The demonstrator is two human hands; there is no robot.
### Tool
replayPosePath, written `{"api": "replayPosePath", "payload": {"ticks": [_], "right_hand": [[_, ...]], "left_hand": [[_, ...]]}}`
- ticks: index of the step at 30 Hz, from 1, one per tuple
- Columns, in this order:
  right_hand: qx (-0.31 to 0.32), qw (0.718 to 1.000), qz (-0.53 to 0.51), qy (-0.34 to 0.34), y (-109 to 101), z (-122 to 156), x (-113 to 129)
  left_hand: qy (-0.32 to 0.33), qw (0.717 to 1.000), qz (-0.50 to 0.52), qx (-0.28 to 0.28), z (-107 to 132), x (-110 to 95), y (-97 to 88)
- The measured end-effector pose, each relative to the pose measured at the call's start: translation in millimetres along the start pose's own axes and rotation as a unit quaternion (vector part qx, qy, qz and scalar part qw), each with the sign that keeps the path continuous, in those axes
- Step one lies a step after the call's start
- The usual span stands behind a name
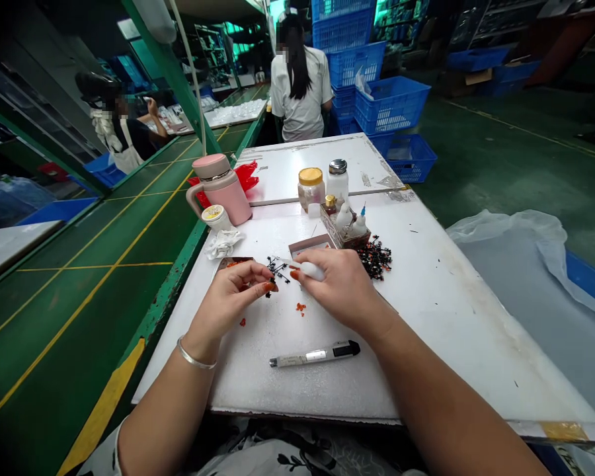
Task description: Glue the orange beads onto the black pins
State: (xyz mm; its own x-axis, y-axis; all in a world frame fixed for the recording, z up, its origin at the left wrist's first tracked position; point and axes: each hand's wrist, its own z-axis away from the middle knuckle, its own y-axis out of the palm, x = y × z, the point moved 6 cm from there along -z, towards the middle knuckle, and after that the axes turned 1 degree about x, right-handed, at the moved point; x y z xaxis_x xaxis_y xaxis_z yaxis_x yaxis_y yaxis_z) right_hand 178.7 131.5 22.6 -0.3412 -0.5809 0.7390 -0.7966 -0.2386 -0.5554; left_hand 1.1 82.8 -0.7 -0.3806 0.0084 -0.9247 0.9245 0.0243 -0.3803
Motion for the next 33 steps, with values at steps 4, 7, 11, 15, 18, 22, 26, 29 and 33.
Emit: {"api": "replayPosePath", "payload": {"ticks": [4,7,11,15,18,22,26,29,33], "right_hand": [[0.019,0.999,-0.017,-0.019,7,2,8],[0.025,0.999,-0.02,-0.038,9,4,12],[0.016,0.999,-0.023,-0.044,8,5,15],[0.017,0.999,-0.016,-0.043,9,4,15],[0.018,0.999,-0.011,-0.043,8,4,15],[0.012,0.999,-0.003,-0.047,7,5,14],[0.004,0.999,0.009,-0.049,6,5,13],[-0.003,0.999,0.016,-0.05,5,4,13],[-0.007,0.998,0.022,-0.056,4,4,14]], "left_hand": [[-0.023,0.989,0.145,0.011,2,2,5.9],[-0.044,0.979,0.197,0.013,3,7,9.8],[-0.073,0.962,0.264,-0.004,3,12,12.2],[-0.086,0.949,0.305,-0.01,4,11,14.0],[-0.092,0.943,0.319,-0.005,4,12,15.0],[-0.09,0.942,0.322,0.002,5,12,15.2],[-0.09,0.942,0.322,-0.004,5,11,14.4],[-0.093,0.943,0.319,-0.004,4,11,14.5],[-0.09,0.942,0.323,-0.001,5,10,15.0]]}}
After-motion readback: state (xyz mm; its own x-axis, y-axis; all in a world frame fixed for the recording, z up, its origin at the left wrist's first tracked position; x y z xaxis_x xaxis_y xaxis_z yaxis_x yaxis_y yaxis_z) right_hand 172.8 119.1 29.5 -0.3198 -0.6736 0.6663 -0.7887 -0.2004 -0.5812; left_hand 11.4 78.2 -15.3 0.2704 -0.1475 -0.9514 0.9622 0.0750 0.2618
